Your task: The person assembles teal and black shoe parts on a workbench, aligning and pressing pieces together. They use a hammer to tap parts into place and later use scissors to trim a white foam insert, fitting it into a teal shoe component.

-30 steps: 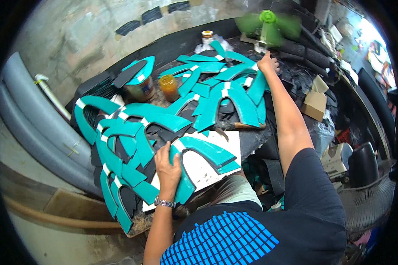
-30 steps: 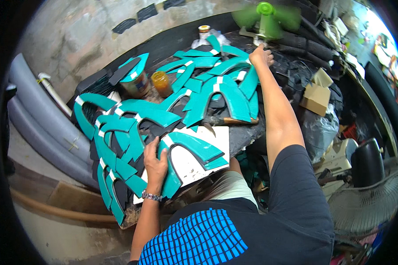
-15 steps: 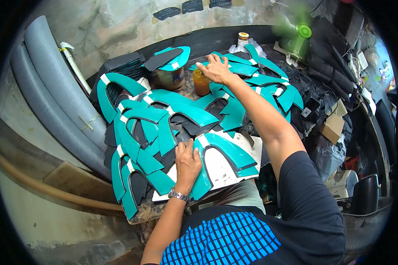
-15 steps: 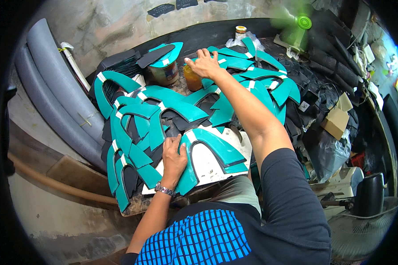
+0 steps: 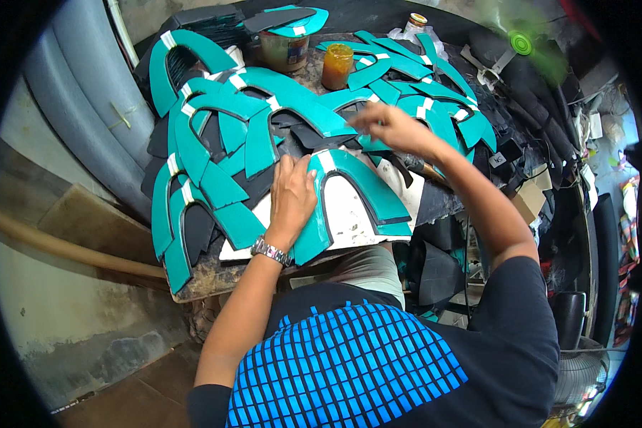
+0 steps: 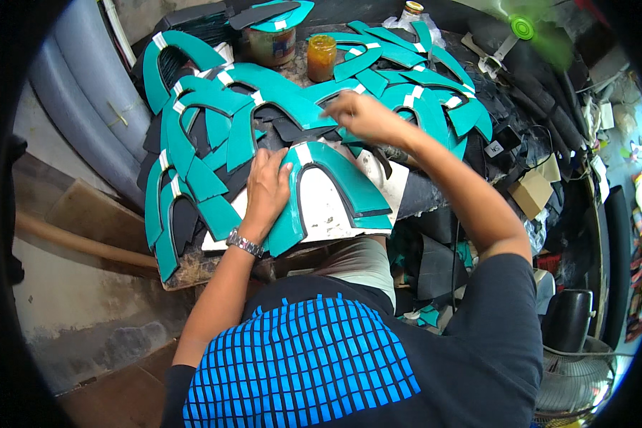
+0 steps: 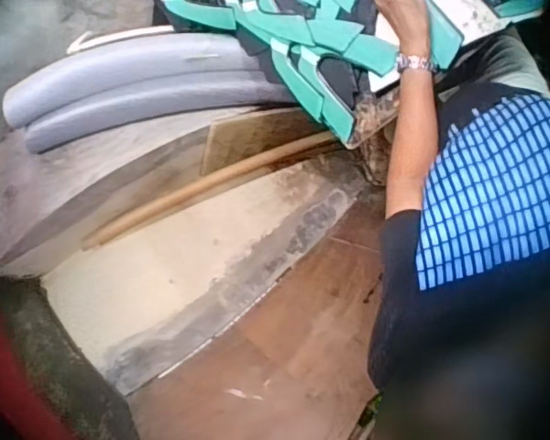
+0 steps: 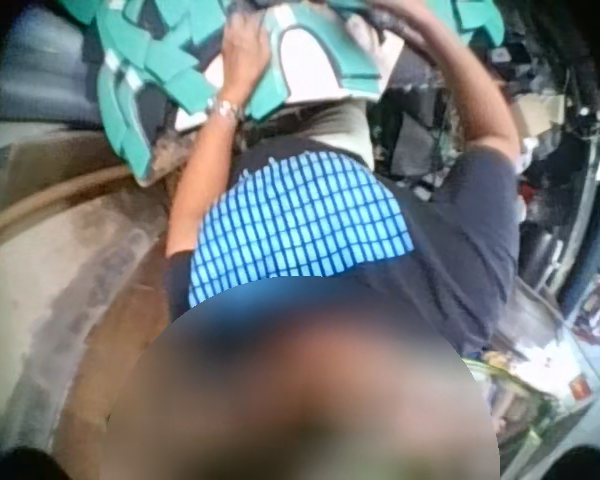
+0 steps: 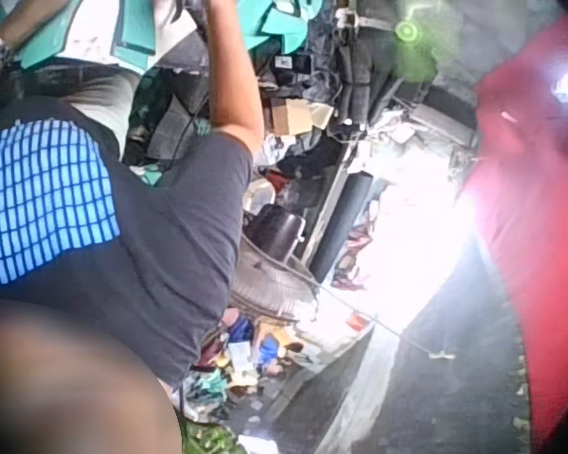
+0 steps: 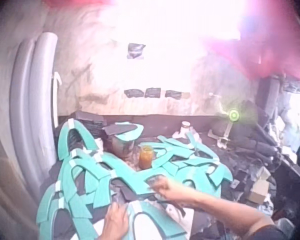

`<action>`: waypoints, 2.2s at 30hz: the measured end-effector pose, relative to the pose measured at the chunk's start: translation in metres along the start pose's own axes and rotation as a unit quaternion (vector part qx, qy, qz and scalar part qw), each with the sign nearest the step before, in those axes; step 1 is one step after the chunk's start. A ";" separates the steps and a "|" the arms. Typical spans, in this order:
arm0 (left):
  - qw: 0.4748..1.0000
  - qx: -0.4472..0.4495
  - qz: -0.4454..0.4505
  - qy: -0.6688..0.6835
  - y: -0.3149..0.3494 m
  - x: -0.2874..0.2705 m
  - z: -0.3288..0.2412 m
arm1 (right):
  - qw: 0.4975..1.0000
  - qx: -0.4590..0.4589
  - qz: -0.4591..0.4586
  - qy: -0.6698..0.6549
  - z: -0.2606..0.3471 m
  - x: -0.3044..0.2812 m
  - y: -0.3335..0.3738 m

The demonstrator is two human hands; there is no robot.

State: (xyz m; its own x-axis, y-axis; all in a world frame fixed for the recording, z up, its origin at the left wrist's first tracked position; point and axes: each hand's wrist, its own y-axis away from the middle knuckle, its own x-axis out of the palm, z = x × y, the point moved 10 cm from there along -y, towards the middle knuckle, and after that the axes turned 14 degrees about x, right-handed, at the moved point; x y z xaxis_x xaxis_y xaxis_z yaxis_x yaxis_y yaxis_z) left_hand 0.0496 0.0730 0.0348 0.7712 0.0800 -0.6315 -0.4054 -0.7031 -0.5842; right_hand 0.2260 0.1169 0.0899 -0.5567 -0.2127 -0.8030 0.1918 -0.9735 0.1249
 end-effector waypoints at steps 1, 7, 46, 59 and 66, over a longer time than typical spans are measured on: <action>1.000 0.001 -0.002 0.002 0.000 0.000 0.000 | 0.995 -0.012 0.057 -0.081 0.003 0.017 0.019; 1.000 0.007 0.000 0.002 -0.002 -0.001 -0.003 | 0.998 -0.028 0.039 0.027 -0.001 0.056 0.056; 1.000 -0.006 -0.007 -0.017 0.000 0.000 0.002 | 0.927 -0.092 -0.202 0.301 0.045 0.086 0.084; 1.000 -0.015 -0.003 0.006 0.000 -0.001 0.001 | 0.953 -0.096 -0.158 0.241 0.046 0.064 0.063; 0.997 -0.029 -0.015 0.069 -0.002 -0.006 0.000 | 0.929 0.064 -0.354 0.089 -0.013 -0.078 -0.062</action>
State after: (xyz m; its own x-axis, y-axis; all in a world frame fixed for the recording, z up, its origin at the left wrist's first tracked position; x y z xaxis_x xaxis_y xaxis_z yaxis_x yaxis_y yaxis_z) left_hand 0.0457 0.0743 0.0396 0.8446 0.0061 -0.5354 -0.3552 -0.7418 -0.5688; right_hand 0.2681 0.1951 0.1372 -0.3626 0.4906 -0.7923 -0.2749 -0.8687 -0.4121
